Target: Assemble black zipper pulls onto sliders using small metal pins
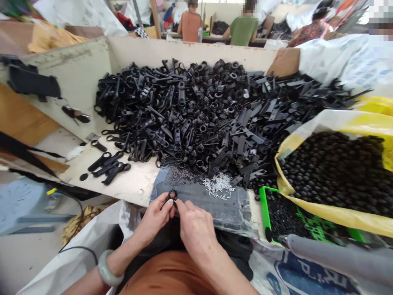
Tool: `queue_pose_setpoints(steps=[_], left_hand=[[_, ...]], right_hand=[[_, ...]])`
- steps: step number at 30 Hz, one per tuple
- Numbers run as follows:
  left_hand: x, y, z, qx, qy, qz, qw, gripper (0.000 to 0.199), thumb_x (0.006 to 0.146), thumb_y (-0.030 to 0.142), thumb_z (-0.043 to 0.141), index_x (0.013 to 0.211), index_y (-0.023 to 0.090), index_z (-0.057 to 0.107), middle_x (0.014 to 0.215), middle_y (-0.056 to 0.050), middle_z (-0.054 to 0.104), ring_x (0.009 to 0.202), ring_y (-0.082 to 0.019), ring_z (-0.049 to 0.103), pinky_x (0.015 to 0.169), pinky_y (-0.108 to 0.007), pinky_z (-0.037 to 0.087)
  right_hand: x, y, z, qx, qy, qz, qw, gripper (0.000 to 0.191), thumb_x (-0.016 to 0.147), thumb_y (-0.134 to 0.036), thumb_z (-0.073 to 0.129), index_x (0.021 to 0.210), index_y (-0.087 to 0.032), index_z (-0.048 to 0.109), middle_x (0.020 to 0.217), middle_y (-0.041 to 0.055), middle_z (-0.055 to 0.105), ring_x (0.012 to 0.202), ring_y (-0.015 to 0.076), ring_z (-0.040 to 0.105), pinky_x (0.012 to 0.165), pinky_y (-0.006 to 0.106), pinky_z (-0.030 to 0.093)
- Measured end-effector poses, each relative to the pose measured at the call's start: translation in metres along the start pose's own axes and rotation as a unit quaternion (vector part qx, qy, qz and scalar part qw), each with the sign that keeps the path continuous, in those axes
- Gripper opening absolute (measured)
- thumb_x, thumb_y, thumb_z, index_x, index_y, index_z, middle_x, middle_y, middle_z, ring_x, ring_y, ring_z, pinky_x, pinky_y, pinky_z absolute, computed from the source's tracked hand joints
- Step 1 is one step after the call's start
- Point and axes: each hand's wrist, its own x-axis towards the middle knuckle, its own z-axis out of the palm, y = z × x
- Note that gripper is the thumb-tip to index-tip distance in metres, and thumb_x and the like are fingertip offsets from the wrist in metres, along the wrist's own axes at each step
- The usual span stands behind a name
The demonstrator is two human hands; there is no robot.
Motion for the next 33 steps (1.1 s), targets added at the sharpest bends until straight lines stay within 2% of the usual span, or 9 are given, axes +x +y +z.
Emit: queue_pose_setpoints(steps=[3, 5, 13, 18, 25, 30, 33], left_hand=[[0.0, -0.003, -0.001, -0.044, -0.032, -0.004, 0.999, 0.038, 0.092, 0.056, 0.057, 0.097, 0.018, 0.054, 0.059, 0.009, 0.05, 0.042, -0.005, 0.029, 0.041, -0.019, 0.019], [0.0, -0.005, -0.002, -0.067, -0.033, -0.006, 0.997, 0.042, 0.091, 0.059, 0.059, 0.1, 0.018, 0.054, 0.059, 0.009, 0.049, 0.041, -0.004, 0.027, 0.04, -0.019, 0.017], [0.0, -0.001, -0.002, -0.109, -0.032, -0.018, 0.993, 0.049, 0.088, 0.06, 0.063, 0.107, 0.015, 0.056, 0.059, 0.008, 0.051, 0.041, -0.003, 0.028, 0.04, -0.018, 0.016], [0.001, 0.003, -0.002, -0.115, -0.035, -0.03, 0.992, 0.046, 0.089, 0.058, 0.063, 0.104, 0.015, 0.056, 0.058, 0.008, 0.051, 0.041, -0.003, 0.028, 0.04, -0.018, 0.016], [0.001, 0.004, -0.003, -0.112, -0.042, -0.033, 0.992, 0.046, 0.089, 0.059, 0.062, 0.101, 0.016, 0.054, 0.059, 0.008, 0.052, 0.04, -0.003, 0.028, 0.039, -0.018, 0.016], [0.002, -0.001, -0.004, -0.108, -0.035, -0.05, 0.992, 0.045, 0.088, 0.06, 0.064, 0.1, 0.018, 0.053, 0.057, 0.009, 0.049, 0.043, -0.005, 0.03, 0.039, -0.017, 0.017], [0.002, -0.005, -0.004, -0.109, -0.036, -0.051, 0.992, 0.043, 0.089, 0.059, 0.063, 0.101, 0.018, 0.053, 0.056, 0.01, 0.047, 0.043, -0.005, 0.028, 0.039, -0.018, 0.017]], right_hand=[[0.0, 0.01, 0.005, 0.066, 0.017, -0.012, 0.998, 0.041, 0.101, -0.011, 0.045, 0.133, -0.025, 0.066, 0.102, 0.0049, 0.077, 0.085, 0.0182, 0.077, 0.072, 0.025, 0.056], [0.001, 0.014, 0.01, 0.087, 0.034, -0.022, 0.995, 0.041, 0.1, -0.012, 0.044, 0.131, -0.025, 0.068, 0.104, 0.0061, 0.078, 0.086, 0.0192, 0.077, 0.075, 0.026, 0.056], [0.003, 0.018, 0.019, 0.146, 0.074, -0.056, 0.985, 0.045, 0.099, -0.011, 0.039, 0.131, -0.023, 0.068, 0.092, 0.0051, 0.076, 0.079, 0.0173, 0.075, 0.071, 0.025, 0.056], [0.001, 0.02, 0.021, 0.043, 0.104, -0.068, 0.991, 0.044, 0.099, -0.01, 0.041, 0.131, -0.024, 0.068, 0.085, 0.003, 0.073, 0.069, 0.0142, 0.072, 0.058, 0.02, 0.049], [0.004, 0.022, 0.016, -0.052, 0.122, -0.108, 0.985, 0.044, 0.094, -0.003, 0.047, 0.127, -0.022, 0.068, 0.079, 0.0023, 0.072, 0.068, 0.0129, 0.068, 0.055, 0.021, 0.044], [0.01, 0.018, 0.013, -0.102, 0.082, -0.158, 0.979, 0.045, 0.084, 0.002, 0.059, 0.124, -0.016, 0.068, 0.081, 0.0039, 0.074, 0.069, 0.0157, 0.067, 0.053, 0.025, 0.043], [0.014, 0.013, 0.01, -0.115, 0.04, -0.148, 0.981, 0.042, 0.084, 0.002, 0.061, 0.121, -0.016, 0.068, 0.088, 0.0057, 0.076, 0.071, 0.017, 0.069, 0.051, 0.025, 0.043]])
